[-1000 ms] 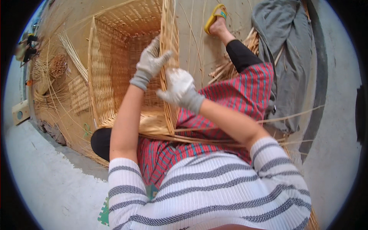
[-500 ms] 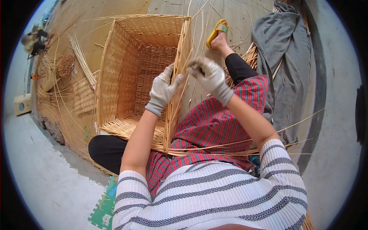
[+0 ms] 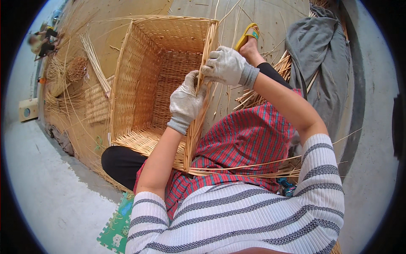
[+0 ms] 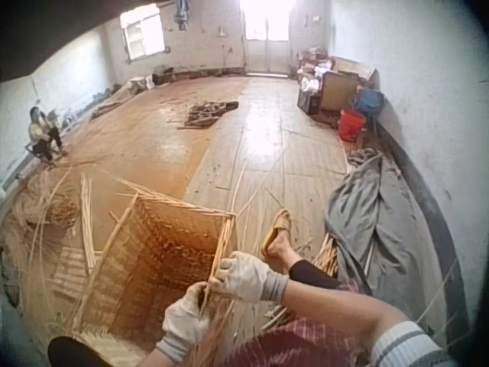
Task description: Weaving the top rim of a large rectangular wicker basket.
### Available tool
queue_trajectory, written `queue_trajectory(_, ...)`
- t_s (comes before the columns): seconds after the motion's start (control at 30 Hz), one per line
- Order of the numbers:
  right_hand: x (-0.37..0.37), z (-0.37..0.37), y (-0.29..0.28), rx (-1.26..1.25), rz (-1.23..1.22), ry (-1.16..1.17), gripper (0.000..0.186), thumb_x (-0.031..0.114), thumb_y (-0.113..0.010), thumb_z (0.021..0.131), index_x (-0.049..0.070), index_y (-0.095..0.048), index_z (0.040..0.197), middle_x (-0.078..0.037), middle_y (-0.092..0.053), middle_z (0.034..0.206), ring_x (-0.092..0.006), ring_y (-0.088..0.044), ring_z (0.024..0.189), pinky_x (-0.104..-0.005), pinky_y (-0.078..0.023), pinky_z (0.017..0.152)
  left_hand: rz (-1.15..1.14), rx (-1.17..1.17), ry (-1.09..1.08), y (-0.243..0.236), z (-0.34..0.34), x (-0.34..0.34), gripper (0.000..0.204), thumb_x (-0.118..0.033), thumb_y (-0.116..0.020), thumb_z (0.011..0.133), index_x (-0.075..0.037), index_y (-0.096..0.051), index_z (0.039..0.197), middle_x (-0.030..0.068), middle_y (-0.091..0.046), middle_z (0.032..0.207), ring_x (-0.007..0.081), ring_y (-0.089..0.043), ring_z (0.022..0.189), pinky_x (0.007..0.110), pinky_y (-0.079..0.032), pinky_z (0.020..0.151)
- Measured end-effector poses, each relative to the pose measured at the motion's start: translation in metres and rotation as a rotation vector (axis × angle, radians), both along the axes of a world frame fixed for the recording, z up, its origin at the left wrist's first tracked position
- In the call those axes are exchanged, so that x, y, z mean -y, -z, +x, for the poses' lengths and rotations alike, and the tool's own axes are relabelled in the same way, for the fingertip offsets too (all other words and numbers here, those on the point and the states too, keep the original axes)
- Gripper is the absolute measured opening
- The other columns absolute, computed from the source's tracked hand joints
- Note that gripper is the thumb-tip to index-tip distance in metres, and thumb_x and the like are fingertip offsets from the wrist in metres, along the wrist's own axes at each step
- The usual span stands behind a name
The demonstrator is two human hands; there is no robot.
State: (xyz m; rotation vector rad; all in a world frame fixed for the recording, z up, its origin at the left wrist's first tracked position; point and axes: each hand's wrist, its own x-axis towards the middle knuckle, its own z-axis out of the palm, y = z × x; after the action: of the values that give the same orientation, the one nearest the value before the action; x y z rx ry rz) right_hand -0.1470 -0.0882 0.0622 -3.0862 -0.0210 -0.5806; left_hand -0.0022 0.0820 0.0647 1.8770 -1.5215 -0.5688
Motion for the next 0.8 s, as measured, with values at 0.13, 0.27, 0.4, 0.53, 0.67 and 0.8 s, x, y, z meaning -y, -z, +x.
queue_trajectory(0.13,-0.005,0.003,-0.003,-0.041,0.03,-0.035,0.022,0.036,-0.066,0.086,0.015,-0.063,0.09,-0.001,-0.062,0.081,-0.0217,-0.062,0.082,-0.0384,-0.049,0.075,-0.051,0.028,-0.021,0.002,0.001,0.003,0.046,-0.024,-0.069,0.09,-0.009,-0.051,0.129,0.0148,-0.067,0.112,0.0334,-0.067,0.097,0.041,-0.054,0.08)
queue_trajectory(0.27,-0.025,-0.004,-0.002,-0.08,0.183,0.144,0.023,0.035,-0.066,0.086,0.012,-0.062,0.086,-0.006,-0.064,0.08,-0.0273,-0.065,0.08,-0.0409,-0.051,0.072,-0.286,0.281,-0.006,0.002,0.001,0.006,0.041,-0.022,-0.072,0.088,-0.014,-0.056,0.125,0.0117,-0.065,0.108,0.0312,-0.063,0.105,0.042,-0.049,0.089)
queue_trajectory(0.4,-0.034,-0.017,0.007,-0.064,0.311,0.265,0.022,0.03,-0.067,0.086,0.009,-0.063,0.086,-0.012,-0.065,0.081,-0.0317,-0.066,0.081,-0.0419,-0.053,0.072,-0.285,0.562,0.041,-0.009,-0.004,0.009,0.032,-0.023,-0.072,0.083,-0.019,-0.062,0.113,0.0071,-0.062,0.1,0.0275,-0.058,0.105,0.044,-0.04,0.092)
queue_trajectory(0.53,-0.025,-0.029,0.003,0.081,0.225,0.166,0.016,0.02,-0.067,0.083,0.01,-0.064,0.094,-0.012,-0.065,0.085,-0.0299,-0.066,0.084,-0.0404,-0.054,0.074,-0.188,0.599,0.049,-0.021,-0.009,0.014,0.018,-0.024,-0.07,0.083,-0.019,-0.063,0.099,0.0048,-0.061,0.094,0.0263,-0.059,0.096,0.044,-0.038,0.085)
queue_trajectory(0.67,-0.032,-0.028,0.01,0.185,0.131,0.192,0.02,0.017,-0.067,0.08,0.012,-0.062,0.099,-0.01,-0.065,0.087,-0.0289,-0.066,0.085,-0.0399,-0.055,0.073,-0.198,0.627,0.126,-0.017,-0.006,0.02,0.01,-0.023,-0.068,0.086,-0.016,-0.061,0.088,0.0046,-0.059,0.084,0.0267,-0.059,0.083,0.042,-0.037,0.078)
queue_trajectory(0.8,-0.072,-0.018,0.029,0.253,0.362,0.543,0.015,0.016,-0.064,0.084,0.011,-0.063,0.098,-0.01,-0.066,0.09,-0.0296,-0.066,0.087,-0.0397,-0.054,0.073,-0.267,0.523,0.147,-0.009,-0.003,0.022,0.011,-0.021,-0.067,0.087,-0.013,-0.059,0.085,0.006,-0.058,0.079,0.0282,-0.059,0.077,0.041,-0.038,0.075)
